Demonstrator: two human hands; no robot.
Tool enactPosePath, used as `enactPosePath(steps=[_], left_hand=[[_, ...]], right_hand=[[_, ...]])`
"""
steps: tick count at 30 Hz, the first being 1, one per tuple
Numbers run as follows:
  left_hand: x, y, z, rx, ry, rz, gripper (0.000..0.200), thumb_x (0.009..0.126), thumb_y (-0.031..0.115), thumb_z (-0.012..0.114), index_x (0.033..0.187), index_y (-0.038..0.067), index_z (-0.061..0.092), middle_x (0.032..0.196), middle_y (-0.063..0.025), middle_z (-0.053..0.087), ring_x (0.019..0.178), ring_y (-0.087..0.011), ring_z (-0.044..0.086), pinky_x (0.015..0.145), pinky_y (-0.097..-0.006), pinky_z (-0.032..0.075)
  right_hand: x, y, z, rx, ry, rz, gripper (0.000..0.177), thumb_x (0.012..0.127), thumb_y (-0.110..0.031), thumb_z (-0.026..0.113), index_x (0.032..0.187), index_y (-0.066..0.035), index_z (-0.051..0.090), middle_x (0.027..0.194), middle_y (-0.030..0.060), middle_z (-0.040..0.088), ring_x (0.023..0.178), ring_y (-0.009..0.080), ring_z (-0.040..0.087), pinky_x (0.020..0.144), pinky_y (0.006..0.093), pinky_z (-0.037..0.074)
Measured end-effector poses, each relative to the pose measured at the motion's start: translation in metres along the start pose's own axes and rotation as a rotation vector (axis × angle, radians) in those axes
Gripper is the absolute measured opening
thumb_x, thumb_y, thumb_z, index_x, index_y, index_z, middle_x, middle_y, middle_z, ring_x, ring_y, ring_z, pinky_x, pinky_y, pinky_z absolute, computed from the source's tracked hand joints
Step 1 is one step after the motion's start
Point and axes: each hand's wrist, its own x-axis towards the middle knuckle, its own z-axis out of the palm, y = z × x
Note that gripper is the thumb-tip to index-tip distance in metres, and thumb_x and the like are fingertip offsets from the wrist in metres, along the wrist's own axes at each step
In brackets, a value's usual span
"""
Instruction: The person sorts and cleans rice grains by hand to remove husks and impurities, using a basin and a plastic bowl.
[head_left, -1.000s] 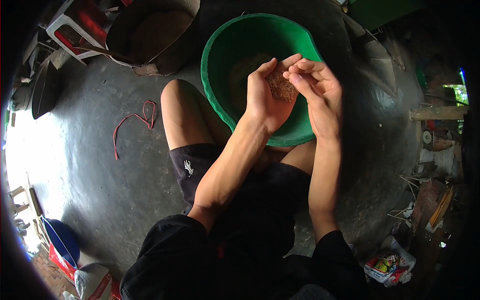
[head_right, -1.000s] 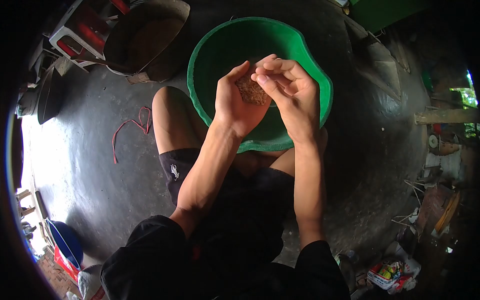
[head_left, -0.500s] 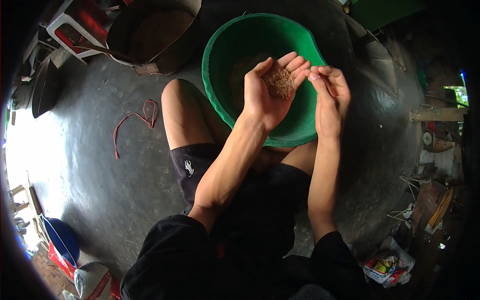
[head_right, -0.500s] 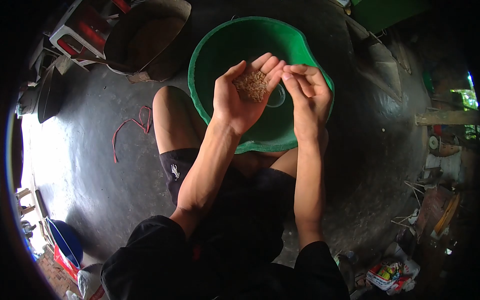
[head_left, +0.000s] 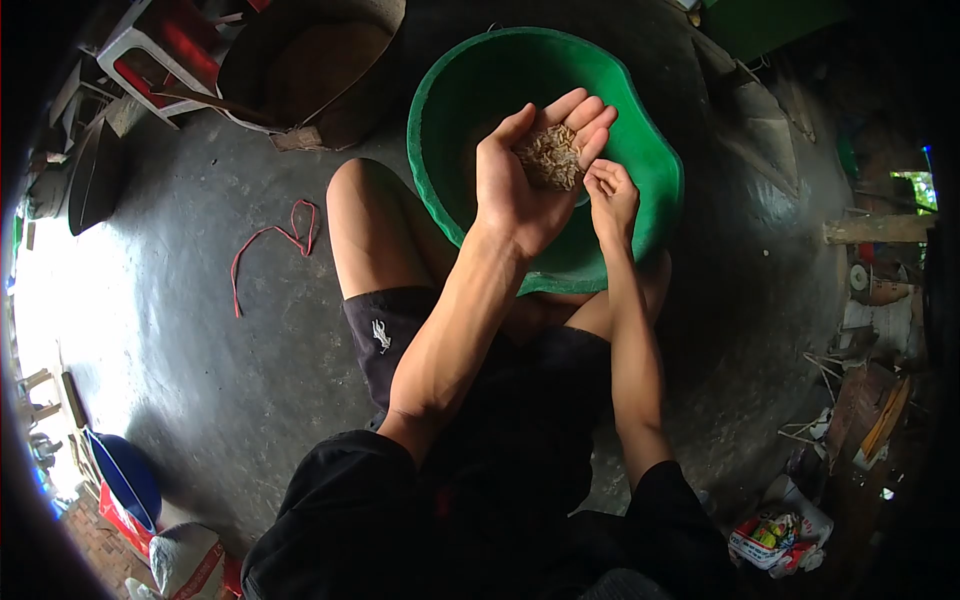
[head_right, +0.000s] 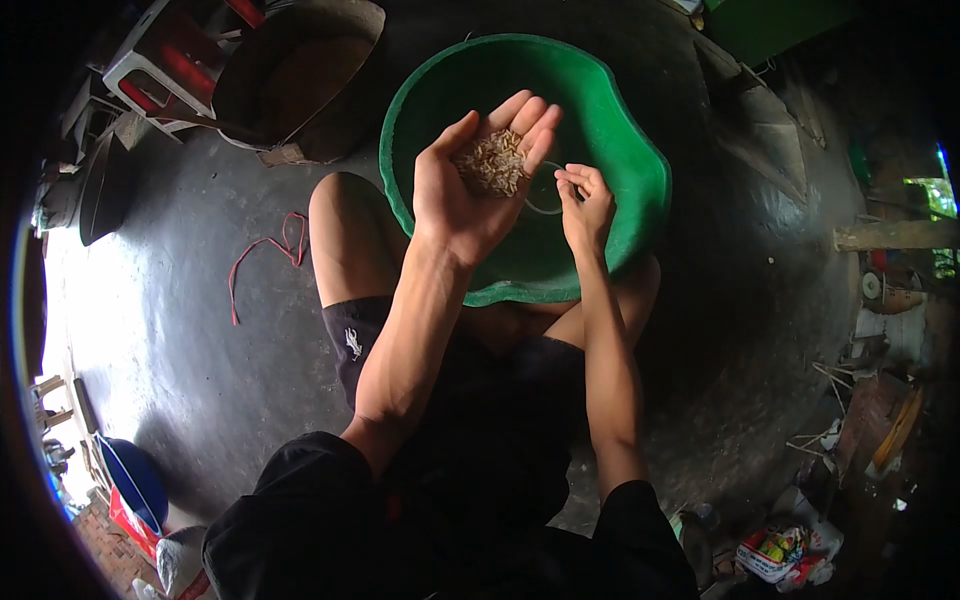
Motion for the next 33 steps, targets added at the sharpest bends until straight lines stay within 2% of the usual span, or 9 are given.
enactPosePath(steps=[4, 7, 10, 11, 13, 14, 17, 25, 33], left_hand=[[0.001, -0.001, 0.000, 0.014, -0.013, -0.014, 0.046, 0.101, 0.019, 0.031, 0.131, -0.013, 0.046, 0.128, -0.0249, 0.056, 0.127, -0.0395, 0.050, 0.107, -0.0456, 0.043], [0.002, -0.002, -0.001, 0.016, -0.044, -0.029, 0.048, 0.101, 0.020, 0.029, 0.133, -0.012, 0.044, 0.131, -0.0248, 0.055, 0.127, -0.0390, 0.049, 0.108, -0.0459, 0.042], [0.002, -0.008, 0.006, 0.019, -0.049, -0.042, 0.049, 0.102, 0.023, 0.027, 0.135, -0.010, 0.043, 0.132, -0.0234, 0.055, 0.126, -0.0365, 0.051, 0.107, -0.0439, 0.043], [0.001, -0.010, 0.008, 0.030, -0.034, -0.036, 0.050, 0.103, 0.026, 0.025, 0.135, -0.008, 0.043, 0.131, -0.0220, 0.056, 0.123, -0.0343, 0.053, 0.105, -0.0418, 0.044], [0.001, -0.011, 0.005, 0.051, -0.047, -0.051, 0.050, 0.103, 0.026, 0.025, 0.135, -0.007, 0.044, 0.132, -0.0205, 0.056, 0.123, -0.0324, 0.054, 0.104, -0.0406, 0.044], [0.000, -0.012, 0.006, 0.071, -0.058, -0.062, 0.050, 0.103, 0.027, 0.024, 0.135, -0.007, 0.044, 0.134, -0.0190, 0.056, 0.122, -0.0305, 0.054, 0.104, -0.0395, 0.044], [-0.004, -0.014, 0.010, 0.108, -0.079, -0.069, 0.051, 0.102, 0.025, 0.026, 0.138, -0.008, 0.041, 0.141, -0.0182, 0.050, 0.125, -0.0269, 0.051, 0.104, -0.0373, 0.041], [-0.002, -0.014, 0.005, 0.138, -0.064, -0.103, 0.050, 0.102, 0.025, 0.028, 0.134, -0.010, 0.047, 0.138, -0.0184, 0.053, 0.120, -0.0250, 0.054, 0.103, -0.0355, 0.042], [-0.003, -0.015, 0.008, 0.159, -0.011, -0.096, 0.049, 0.102, 0.027, 0.029, 0.133, -0.008, 0.047, 0.134, -0.0187, 0.056, 0.119, -0.0235, 0.055, 0.104, -0.0344, 0.040]], right_hand=[[-0.007, -0.051, -0.010, -0.050, 0.081, -0.062, 0.011, 0.091, -0.005, 0.063, 0.101, 0.000, 0.065, 0.099, 0.0083, 0.070, 0.092, 0.0160, 0.066, 0.080, 0.0294, 0.052], [-0.013, -0.111, -0.020, -0.106, 0.180, -0.311, 0.011, 0.091, -0.005, 0.064, 0.102, -0.004, 0.066, 0.099, 0.0077, 0.068, 0.087, 0.0173, 0.064, 0.074, 0.0301, 0.051], [-0.015, -0.181, -0.036, -0.330, 0.060, -0.708, 0.019, 0.085, -0.002, 0.069, 0.103, -0.004, 0.068, 0.104, 0.0077, 0.064, 0.092, 0.0221, 0.062, 0.072, 0.0314, 0.052], [-0.013, -0.196, -0.039, -0.332, 0.064, -0.708, 0.019, 0.085, -0.002, 0.069, 0.103, -0.004, 0.068, 0.104, 0.0077, 0.064, 0.092, 0.0221, 0.062, 0.072, 0.0314, 0.052], [-0.010, -0.216, -0.041, -0.451, -0.185, -0.923, 0.024, 0.079, 0.004, 0.070, 0.102, -0.004, 0.068, 0.102, 0.0081, 0.064, 0.092, 0.0246, 0.062, 0.074, 0.0326, 0.053], [-0.009, -0.220, -0.040, -0.434, -0.254, -0.874, 0.029, 0.074, 0.007, 0.070, 0.101, -0.003, 0.068, 0.101, 0.0073, 0.064, 0.092, 0.0253, 0.062, 0.076, 0.0335, 0.054], [0.000, -0.213, -0.042, -0.509, -0.380, -0.863, 0.031, 0.072, 0.008, 0.071, 0.101, -0.002, 0.068, 0.100, 0.0061, 0.065, 0.091, 0.0242, 0.062, 0.077, 0.0329, 0.054], [0.000, -0.212, -0.039, -0.573, -0.394, -0.866, 0.029, 0.071, 0.009, 0.069, 0.097, -0.003, 0.069, 0.092, 0.0054, 0.064, 0.087, 0.0224, 0.062, 0.072, 0.0320, 0.054], [0.004, -0.204, -0.033, -0.480, -0.354, -0.930, 0.022, 0.070, 0.012, 0.065, 0.089, -0.001, 0.068, 0.083, 0.0073, 0.063, 0.080, 0.0220, 0.063, 0.067, 0.0307, 0.054]])
